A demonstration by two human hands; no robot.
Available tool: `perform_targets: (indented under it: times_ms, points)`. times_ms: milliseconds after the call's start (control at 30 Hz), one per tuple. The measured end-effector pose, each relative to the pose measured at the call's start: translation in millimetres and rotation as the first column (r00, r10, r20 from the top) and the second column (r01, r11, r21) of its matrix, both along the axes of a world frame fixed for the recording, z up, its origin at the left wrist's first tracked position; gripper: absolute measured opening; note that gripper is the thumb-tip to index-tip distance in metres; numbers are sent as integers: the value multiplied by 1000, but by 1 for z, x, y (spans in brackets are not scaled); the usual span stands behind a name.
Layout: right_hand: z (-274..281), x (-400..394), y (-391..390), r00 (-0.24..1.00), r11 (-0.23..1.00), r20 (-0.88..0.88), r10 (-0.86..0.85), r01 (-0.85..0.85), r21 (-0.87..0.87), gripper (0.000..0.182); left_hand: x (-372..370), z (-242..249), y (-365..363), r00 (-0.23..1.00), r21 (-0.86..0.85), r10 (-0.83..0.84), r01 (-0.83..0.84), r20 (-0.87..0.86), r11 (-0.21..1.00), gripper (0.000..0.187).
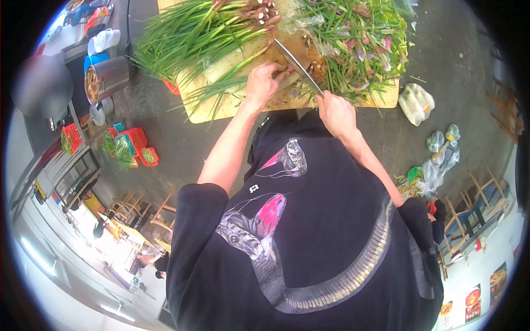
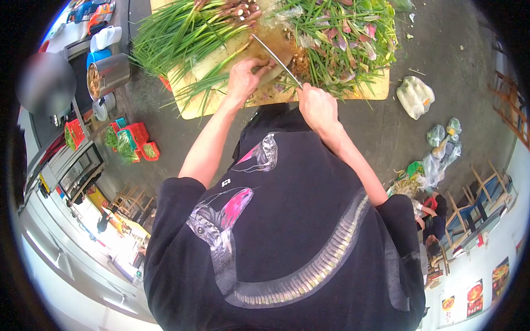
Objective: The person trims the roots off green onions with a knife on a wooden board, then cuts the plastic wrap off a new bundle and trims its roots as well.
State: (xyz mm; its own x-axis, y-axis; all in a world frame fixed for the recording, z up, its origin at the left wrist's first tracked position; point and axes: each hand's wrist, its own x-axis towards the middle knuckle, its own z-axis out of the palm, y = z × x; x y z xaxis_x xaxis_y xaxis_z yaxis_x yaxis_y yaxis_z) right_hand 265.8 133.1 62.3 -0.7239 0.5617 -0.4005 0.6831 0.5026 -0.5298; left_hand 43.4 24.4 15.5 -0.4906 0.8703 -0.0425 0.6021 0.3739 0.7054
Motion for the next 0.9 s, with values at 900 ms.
perform_targets:
  times_ms: [900]
  points:
    - [-8, 13, 18, 979, 975, -28, -200, 202, 89, 32, -150, 70, 30, 882, 266, 124, 1, -454, 964, 14]
